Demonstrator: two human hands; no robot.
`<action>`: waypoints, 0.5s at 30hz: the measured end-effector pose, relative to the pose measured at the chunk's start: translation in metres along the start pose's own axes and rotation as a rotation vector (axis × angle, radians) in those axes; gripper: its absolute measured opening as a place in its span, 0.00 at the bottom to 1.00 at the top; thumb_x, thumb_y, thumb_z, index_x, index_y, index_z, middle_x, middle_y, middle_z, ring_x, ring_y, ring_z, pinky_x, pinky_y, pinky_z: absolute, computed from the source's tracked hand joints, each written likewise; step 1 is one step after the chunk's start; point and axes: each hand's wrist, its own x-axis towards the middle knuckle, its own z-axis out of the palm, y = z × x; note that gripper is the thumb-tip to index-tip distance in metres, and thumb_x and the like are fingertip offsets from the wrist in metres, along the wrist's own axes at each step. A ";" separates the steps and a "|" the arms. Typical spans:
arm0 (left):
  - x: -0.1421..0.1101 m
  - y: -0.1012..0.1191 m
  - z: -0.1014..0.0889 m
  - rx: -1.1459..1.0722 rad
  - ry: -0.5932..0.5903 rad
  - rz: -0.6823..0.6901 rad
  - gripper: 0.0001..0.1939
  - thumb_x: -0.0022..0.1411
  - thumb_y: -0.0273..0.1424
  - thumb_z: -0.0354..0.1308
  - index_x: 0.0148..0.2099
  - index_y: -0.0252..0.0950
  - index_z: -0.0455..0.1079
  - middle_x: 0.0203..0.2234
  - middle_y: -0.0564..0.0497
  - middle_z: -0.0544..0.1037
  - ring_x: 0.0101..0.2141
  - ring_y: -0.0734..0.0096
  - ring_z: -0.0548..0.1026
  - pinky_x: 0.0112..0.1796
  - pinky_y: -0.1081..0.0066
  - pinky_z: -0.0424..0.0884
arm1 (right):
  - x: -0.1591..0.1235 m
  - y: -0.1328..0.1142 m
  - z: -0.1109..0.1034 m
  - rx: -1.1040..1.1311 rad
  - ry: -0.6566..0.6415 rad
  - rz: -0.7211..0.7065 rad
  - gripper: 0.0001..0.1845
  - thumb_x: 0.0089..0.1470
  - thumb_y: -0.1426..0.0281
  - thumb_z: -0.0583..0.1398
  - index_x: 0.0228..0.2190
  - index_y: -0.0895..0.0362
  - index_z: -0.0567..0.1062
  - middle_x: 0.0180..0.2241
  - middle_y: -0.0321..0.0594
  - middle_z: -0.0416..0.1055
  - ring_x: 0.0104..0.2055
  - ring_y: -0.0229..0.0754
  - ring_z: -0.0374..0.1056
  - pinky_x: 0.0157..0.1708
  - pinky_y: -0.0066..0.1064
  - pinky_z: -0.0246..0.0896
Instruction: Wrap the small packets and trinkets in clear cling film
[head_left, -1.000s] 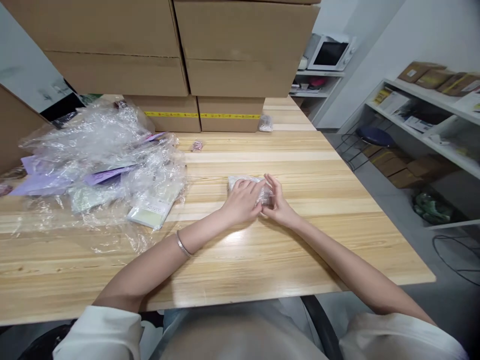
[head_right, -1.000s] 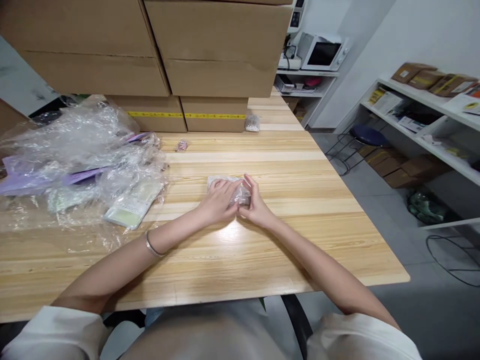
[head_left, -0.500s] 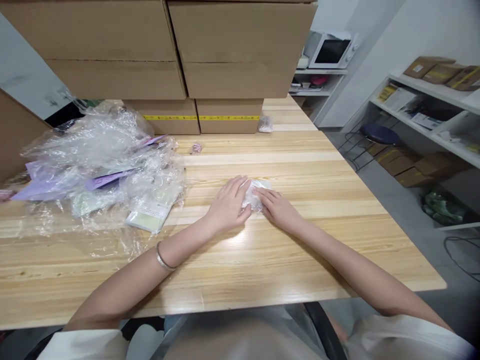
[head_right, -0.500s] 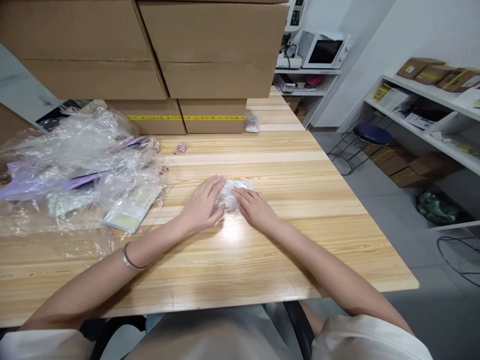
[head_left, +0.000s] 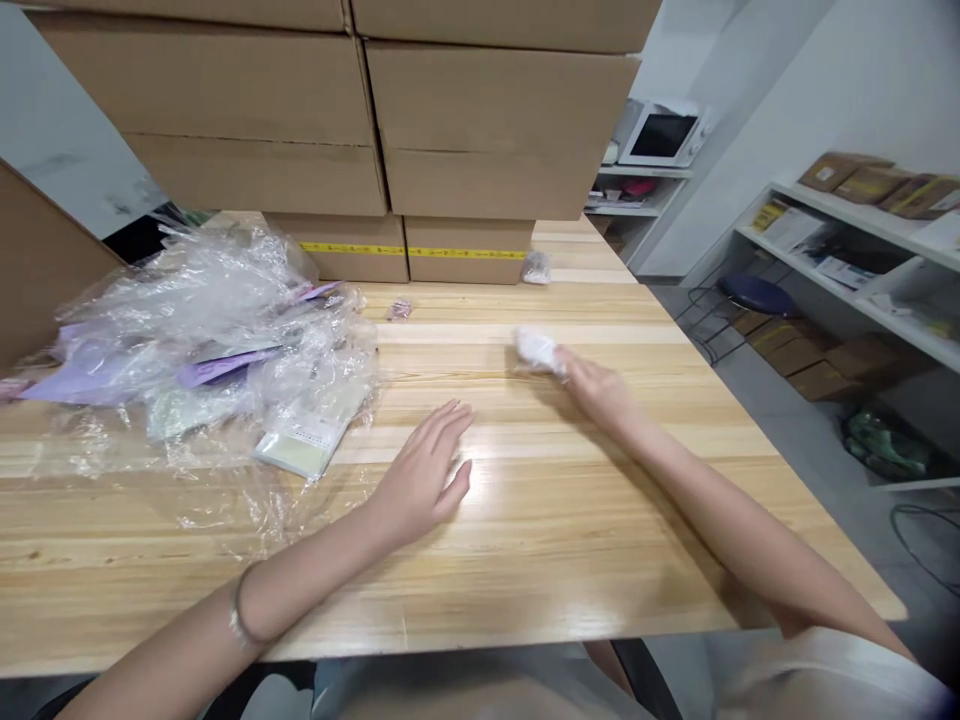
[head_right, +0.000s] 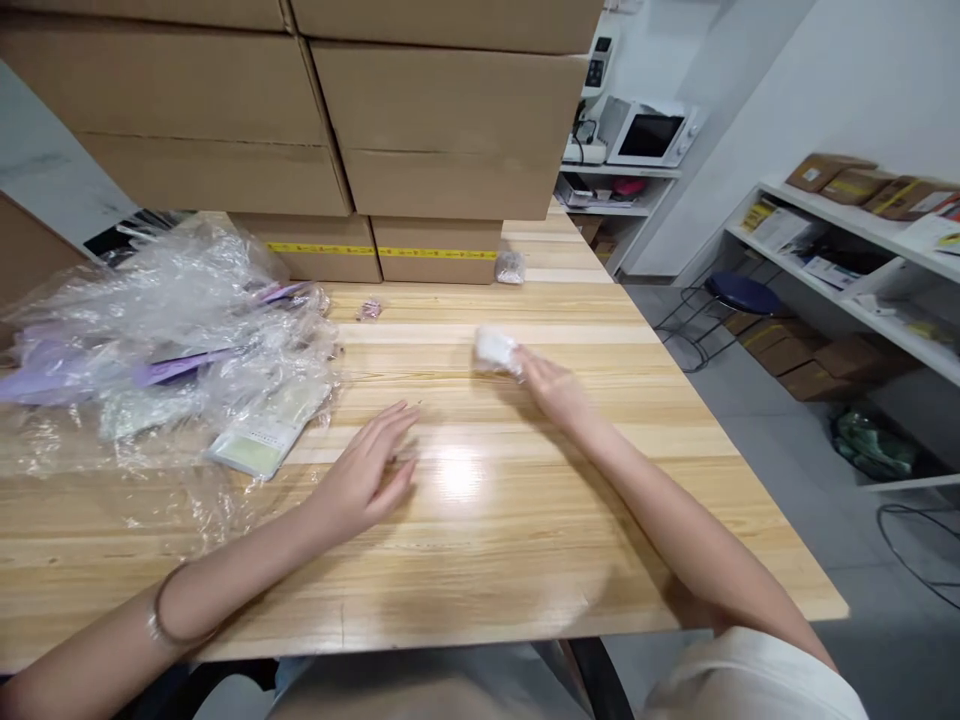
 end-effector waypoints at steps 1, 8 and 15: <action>-0.011 -0.001 -0.005 0.020 0.016 0.006 0.29 0.67 0.27 0.50 0.68 0.38 0.52 0.61 0.39 0.67 0.65 0.54 0.60 0.62 0.48 0.62 | 0.014 0.016 -0.003 -0.021 0.040 0.138 0.27 0.61 0.78 0.50 0.61 0.62 0.66 0.63 0.55 0.63 0.60 0.54 0.65 0.57 0.46 0.61; -0.026 -0.015 -0.003 0.023 0.111 -0.073 0.26 0.65 0.24 0.50 0.64 0.42 0.55 0.53 0.40 0.73 0.57 0.54 0.70 0.54 0.49 0.72 | 0.157 0.112 -0.018 0.020 0.287 0.905 0.17 0.65 0.67 0.55 0.50 0.63 0.74 0.49 0.54 0.73 0.52 0.54 0.69 0.52 0.51 0.64; -0.024 -0.024 0.000 -0.117 0.159 -0.202 0.27 0.65 0.27 0.51 0.65 0.47 0.56 0.51 0.42 0.74 0.51 0.56 0.75 0.47 0.55 0.79 | 0.226 0.146 0.042 0.112 0.371 1.107 0.21 0.62 0.62 0.60 0.53 0.58 0.70 0.53 0.47 0.69 0.50 0.47 0.70 0.48 0.45 0.69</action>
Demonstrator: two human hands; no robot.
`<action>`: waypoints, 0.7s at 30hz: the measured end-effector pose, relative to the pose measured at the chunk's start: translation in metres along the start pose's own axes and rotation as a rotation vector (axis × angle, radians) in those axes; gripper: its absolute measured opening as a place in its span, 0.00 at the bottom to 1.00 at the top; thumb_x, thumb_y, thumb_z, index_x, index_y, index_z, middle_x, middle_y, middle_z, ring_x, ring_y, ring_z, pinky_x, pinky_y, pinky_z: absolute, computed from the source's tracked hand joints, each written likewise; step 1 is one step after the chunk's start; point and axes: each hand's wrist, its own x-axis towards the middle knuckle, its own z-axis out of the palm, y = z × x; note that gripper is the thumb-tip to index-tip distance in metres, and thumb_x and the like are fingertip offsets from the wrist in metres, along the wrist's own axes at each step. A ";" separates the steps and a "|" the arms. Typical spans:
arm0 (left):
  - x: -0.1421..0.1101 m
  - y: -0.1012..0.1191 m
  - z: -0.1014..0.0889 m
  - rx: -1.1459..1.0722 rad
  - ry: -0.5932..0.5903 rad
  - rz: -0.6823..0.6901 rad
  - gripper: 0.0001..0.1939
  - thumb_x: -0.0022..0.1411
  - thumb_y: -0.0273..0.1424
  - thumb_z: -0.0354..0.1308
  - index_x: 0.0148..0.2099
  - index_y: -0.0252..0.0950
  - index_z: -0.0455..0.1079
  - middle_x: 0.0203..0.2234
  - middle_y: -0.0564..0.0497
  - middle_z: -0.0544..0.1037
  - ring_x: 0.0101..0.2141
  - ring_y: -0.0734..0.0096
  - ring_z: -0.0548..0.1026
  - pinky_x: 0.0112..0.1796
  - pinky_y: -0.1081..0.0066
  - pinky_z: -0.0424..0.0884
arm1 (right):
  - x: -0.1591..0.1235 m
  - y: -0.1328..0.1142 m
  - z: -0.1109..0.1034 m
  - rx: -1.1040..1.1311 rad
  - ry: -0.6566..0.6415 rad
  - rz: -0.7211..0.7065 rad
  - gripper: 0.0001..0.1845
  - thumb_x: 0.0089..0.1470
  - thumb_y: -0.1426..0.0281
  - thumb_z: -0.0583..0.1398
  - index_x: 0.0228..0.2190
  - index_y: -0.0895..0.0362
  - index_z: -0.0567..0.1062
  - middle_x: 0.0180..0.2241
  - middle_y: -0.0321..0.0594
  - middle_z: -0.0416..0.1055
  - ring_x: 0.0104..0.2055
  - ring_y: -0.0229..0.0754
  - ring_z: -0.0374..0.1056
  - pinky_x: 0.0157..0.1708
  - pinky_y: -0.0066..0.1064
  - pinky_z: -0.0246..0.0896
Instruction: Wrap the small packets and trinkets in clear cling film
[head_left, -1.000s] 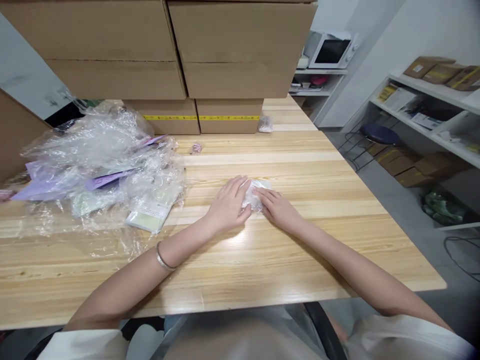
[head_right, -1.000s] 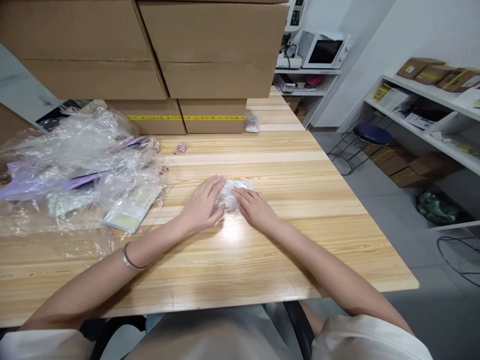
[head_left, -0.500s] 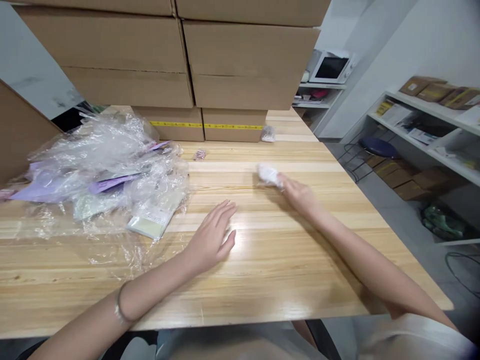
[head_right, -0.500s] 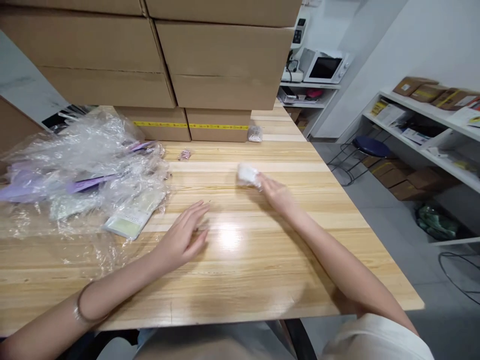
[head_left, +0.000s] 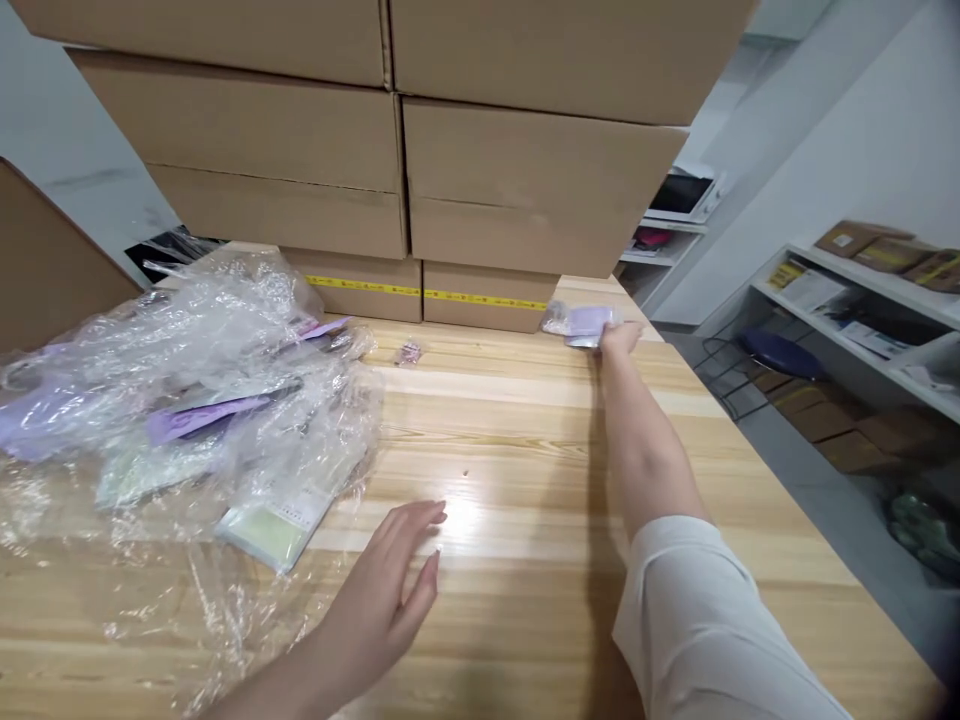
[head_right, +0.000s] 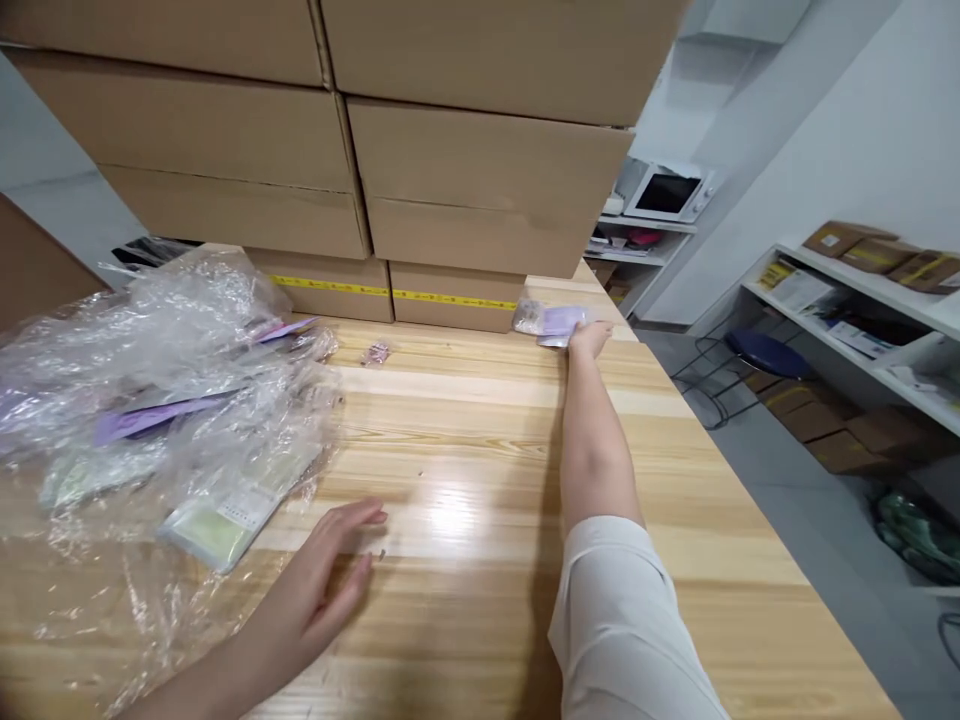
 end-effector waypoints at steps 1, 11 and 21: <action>-0.001 0.000 0.000 0.004 -0.012 -0.004 0.29 0.65 0.27 0.52 0.66 0.47 0.55 0.52 0.42 0.74 0.53 0.55 0.74 0.48 0.54 0.78 | -0.001 0.002 0.010 -0.006 0.004 0.004 0.19 0.63 0.64 0.59 0.52 0.60 0.71 0.53 0.49 0.68 0.51 0.48 0.69 0.49 0.46 0.68; 0.000 0.008 -0.003 0.129 -0.138 0.159 0.21 0.64 0.21 0.51 0.59 0.36 0.63 0.49 0.40 0.75 0.57 0.55 0.69 0.54 0.54 0.74 | -0.052 -0.004 -0.004 -0.045 0.028 -0.310 0.22 0.56 0.73 0.54 0.52 0.64 0.68 0.57 0.62 0.61 0.60 0.59 0.56 0.58 0.53 0.47; -0.005 0.012 -0.002 0.148 -0.070 0.341 0.13 0.63 0.21 0.51 0.48 0.33 0.70 0.39 0.42 0.76 0.46 0.58 0.74 0.46 0.58 0.76 | -0.324 -0.068 -0.059 0.353 -0.547 -1.619 0.29 0.60 0.55 0.57 0.58 0.56 0.65 0.64 0.49 0.60 0.66 0.48 0.54 0.63 0.44 0.51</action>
